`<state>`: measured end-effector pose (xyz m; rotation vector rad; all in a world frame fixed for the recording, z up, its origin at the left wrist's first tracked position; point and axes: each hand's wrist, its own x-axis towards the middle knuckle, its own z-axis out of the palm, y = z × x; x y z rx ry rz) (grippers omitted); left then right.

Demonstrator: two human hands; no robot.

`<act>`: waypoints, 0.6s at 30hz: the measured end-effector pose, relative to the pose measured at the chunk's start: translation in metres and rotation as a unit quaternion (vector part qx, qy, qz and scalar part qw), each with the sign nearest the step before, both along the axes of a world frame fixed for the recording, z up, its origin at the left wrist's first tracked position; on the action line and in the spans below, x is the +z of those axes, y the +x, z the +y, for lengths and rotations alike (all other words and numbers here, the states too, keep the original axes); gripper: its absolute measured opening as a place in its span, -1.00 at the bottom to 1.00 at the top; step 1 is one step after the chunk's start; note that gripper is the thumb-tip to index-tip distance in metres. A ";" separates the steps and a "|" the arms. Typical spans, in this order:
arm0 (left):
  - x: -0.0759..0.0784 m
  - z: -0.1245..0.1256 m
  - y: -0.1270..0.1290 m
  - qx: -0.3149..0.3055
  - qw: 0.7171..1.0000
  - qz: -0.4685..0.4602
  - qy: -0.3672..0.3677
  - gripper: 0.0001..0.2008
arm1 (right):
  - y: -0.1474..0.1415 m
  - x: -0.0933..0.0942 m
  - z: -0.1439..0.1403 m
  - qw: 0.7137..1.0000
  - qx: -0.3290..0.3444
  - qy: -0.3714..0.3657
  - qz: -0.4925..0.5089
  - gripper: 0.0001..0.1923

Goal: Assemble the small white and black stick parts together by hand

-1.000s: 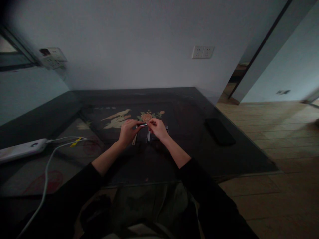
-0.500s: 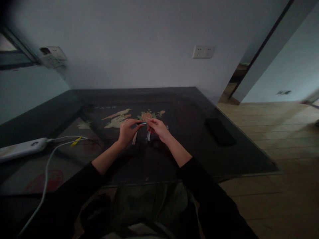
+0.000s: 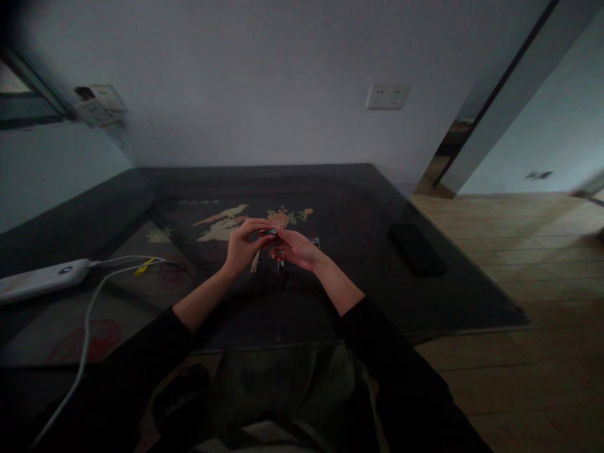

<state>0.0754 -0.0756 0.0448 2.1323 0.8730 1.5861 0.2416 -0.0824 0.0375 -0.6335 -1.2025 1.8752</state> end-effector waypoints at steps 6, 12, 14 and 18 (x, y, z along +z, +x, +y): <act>0.000 0.000 -0.001 -0.003 1.000 0.004 0.000 -0.88 | 0.001 -0.002 0.001 0.999 -0.013 0.052 -0.003 -0.59; -0.001 0.001 -0.001 -0.012 1.000 -0.003 0.024 -0.89 | 0.000 -0.005 0.003 0.997 -0.025 0.072 0.021 -0.57; 0.000 0.002 -0.002 -0.011 1.000 0.005 0.017 -0.84 | 0.000 -0.005 0.004 0.996 -0.029 0.072 0.034 -0.56; 0.004 0.011 -0.009 0.027 0.998 -0.024 -0.050 -0.77 | 0.003 -0.001 0.006 0.993 -0.066 0.074 0.058 -0.59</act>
